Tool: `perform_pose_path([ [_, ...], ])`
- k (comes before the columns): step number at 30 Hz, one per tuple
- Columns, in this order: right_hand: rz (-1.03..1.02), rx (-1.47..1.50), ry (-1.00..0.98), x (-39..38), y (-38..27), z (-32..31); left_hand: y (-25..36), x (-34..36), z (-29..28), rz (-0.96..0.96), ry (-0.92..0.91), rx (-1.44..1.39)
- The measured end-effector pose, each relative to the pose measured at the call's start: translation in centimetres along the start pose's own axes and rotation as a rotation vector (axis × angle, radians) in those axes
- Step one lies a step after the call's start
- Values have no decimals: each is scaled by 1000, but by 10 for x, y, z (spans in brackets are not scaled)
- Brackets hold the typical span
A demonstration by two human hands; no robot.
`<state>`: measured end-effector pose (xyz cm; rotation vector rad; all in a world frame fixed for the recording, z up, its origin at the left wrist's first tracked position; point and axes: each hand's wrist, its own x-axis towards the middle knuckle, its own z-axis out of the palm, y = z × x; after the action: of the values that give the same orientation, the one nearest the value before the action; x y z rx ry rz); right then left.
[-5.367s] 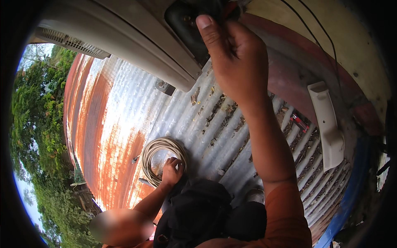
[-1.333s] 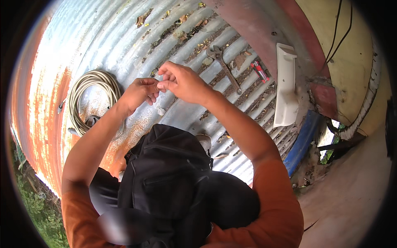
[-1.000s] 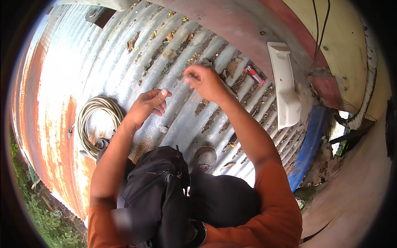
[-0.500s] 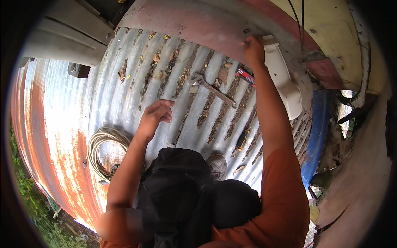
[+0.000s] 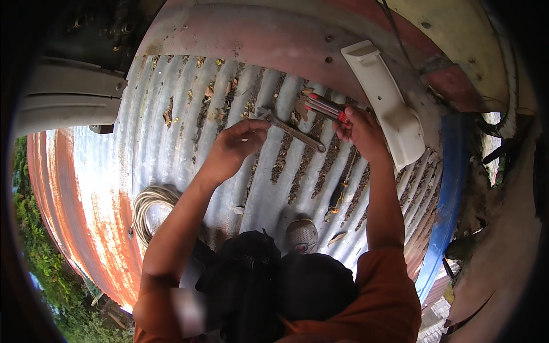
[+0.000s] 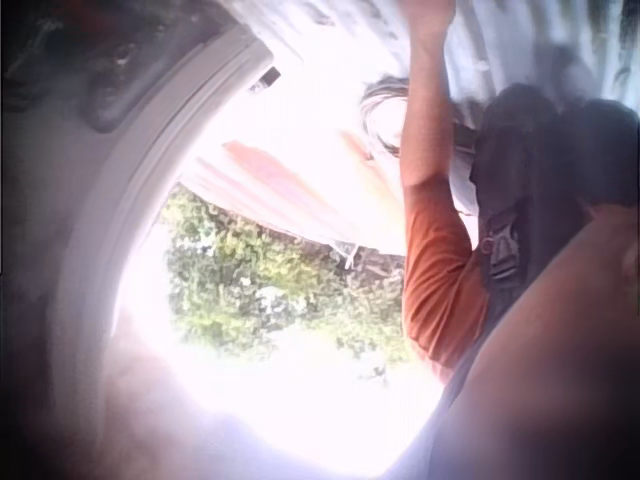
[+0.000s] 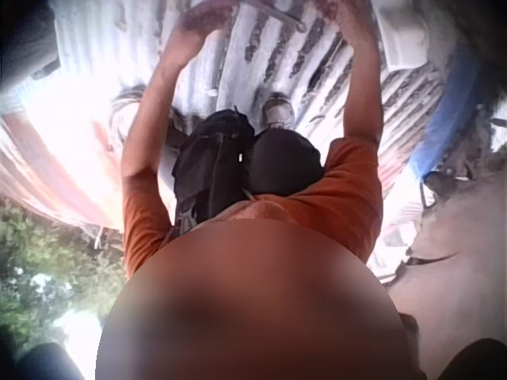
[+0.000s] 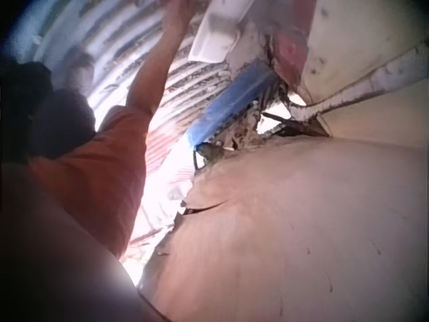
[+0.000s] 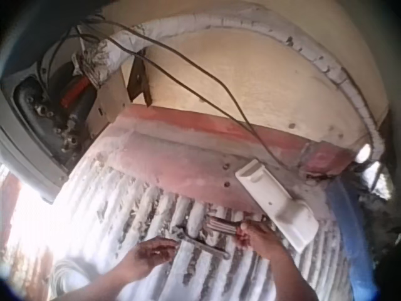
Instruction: The person removes the front cover of an outdoor air conditioner unit, then uses a wrench and a screwdriver to adjust fittings on the refrigerant lines. After finishing the adjustments, the person picks up a coiled hose and walks across the corrugated metal roof.
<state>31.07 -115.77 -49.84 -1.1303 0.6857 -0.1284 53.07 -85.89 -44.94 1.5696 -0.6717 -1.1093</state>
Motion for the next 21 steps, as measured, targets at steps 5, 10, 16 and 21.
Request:
perform_pose_path([
  [5, -60, 27, -177, -25, -28, 59, 46, 7, 13, -111, -100, -321],
  [10, -173, -157, -189, -23, -35, 104, 53, -3, 12, -255, -177, -409],
  [16, -620, -442, 195, -17, -13, 143, 29, -9, 13, -145, 83, -563],
  [21, -433, -203, 77, -13, 12, 166, 25, -14, 22, -143, 67, -475],
])
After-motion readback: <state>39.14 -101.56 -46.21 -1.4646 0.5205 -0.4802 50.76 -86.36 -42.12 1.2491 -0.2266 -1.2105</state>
